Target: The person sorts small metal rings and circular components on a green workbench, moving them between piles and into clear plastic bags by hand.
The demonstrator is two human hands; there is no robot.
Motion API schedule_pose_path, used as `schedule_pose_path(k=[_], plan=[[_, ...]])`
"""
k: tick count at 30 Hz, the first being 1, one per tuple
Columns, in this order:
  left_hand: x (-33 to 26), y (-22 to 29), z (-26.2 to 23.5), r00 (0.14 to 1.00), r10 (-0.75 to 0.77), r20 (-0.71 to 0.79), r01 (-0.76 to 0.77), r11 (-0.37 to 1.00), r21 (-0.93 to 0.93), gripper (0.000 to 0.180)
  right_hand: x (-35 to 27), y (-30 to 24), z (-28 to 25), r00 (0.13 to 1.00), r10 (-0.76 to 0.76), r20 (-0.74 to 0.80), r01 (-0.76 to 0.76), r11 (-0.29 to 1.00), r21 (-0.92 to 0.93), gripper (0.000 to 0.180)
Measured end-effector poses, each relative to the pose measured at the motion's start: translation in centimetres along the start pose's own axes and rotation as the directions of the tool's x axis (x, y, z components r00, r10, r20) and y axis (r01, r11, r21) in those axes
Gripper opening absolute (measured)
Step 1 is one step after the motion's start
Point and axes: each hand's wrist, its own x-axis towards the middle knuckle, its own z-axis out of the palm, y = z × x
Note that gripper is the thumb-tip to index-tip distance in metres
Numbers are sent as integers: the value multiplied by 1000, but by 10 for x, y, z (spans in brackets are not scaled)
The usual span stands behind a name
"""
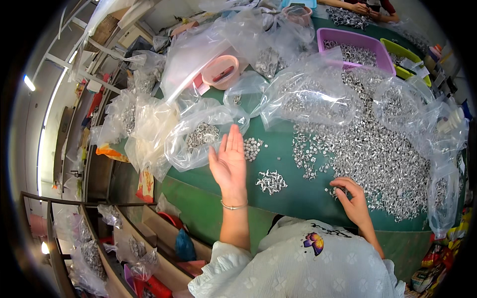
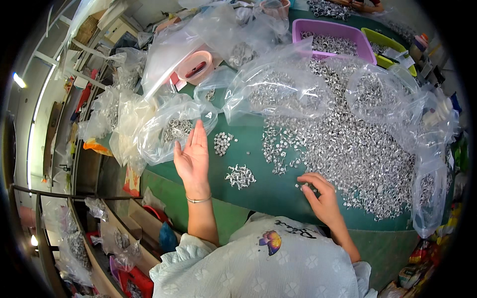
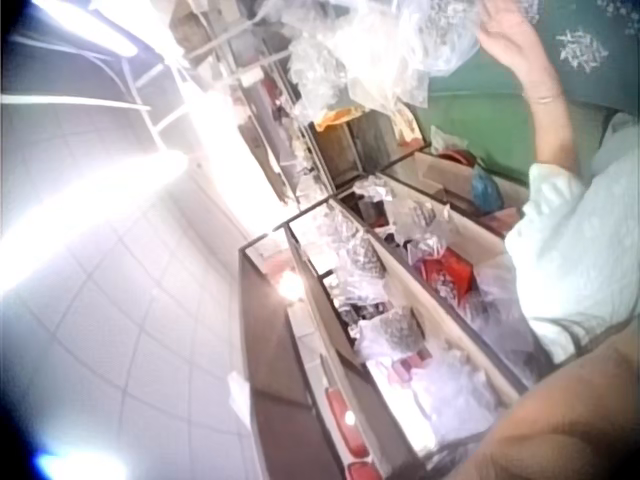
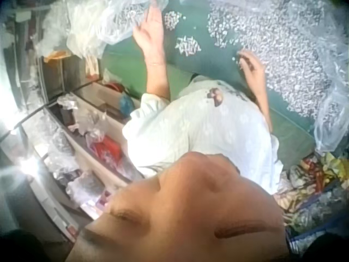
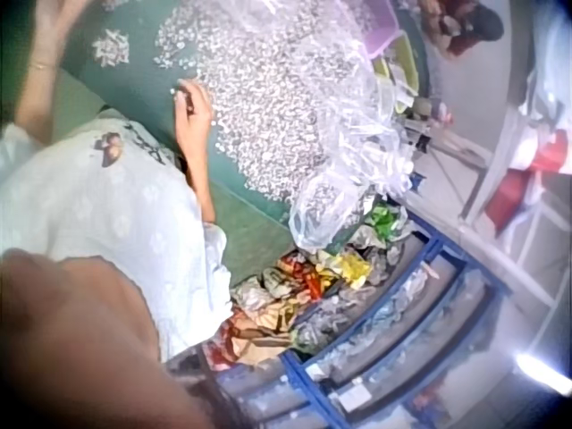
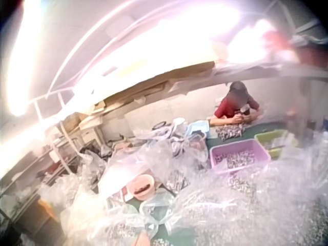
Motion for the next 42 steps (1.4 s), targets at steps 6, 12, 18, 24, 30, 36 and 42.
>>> schedule_pose_path(k=[6,12,18,24,30,36,42], plan=[[-33,-37,-43,969,-212,126,52,678,734,39,-2,11,-6,999,-26,-45,21,993,-113,23],[-66,-81,-79,717,-503,483,-669,-301,680,41,-15,25,-4,993,-65,94,111,753,-649,57],[-35,-120,-87,720,-453,525,-690,-547,474,50,9,58,3,987,-162,3,99,586,-804,54],[-46,-146,-103,697,-431,573,-717,-441,541,46,38,71,-11,949,-246,-196,-64,457,-887,42],[-75,-169,-83,587,-592,552,-753,-150,641,50,65,64,-30,911,-309,-274,-53,570,-820,31],[7,-139,-84,771,-314,555,-626,-537,565,53,71,45,-13,898,-412,-157,213,717,-663,30],[-6,-139,-86,703,-480,524,-703,-359,614,48,67,53,7,931,-274,242,363,615,-700,39]])
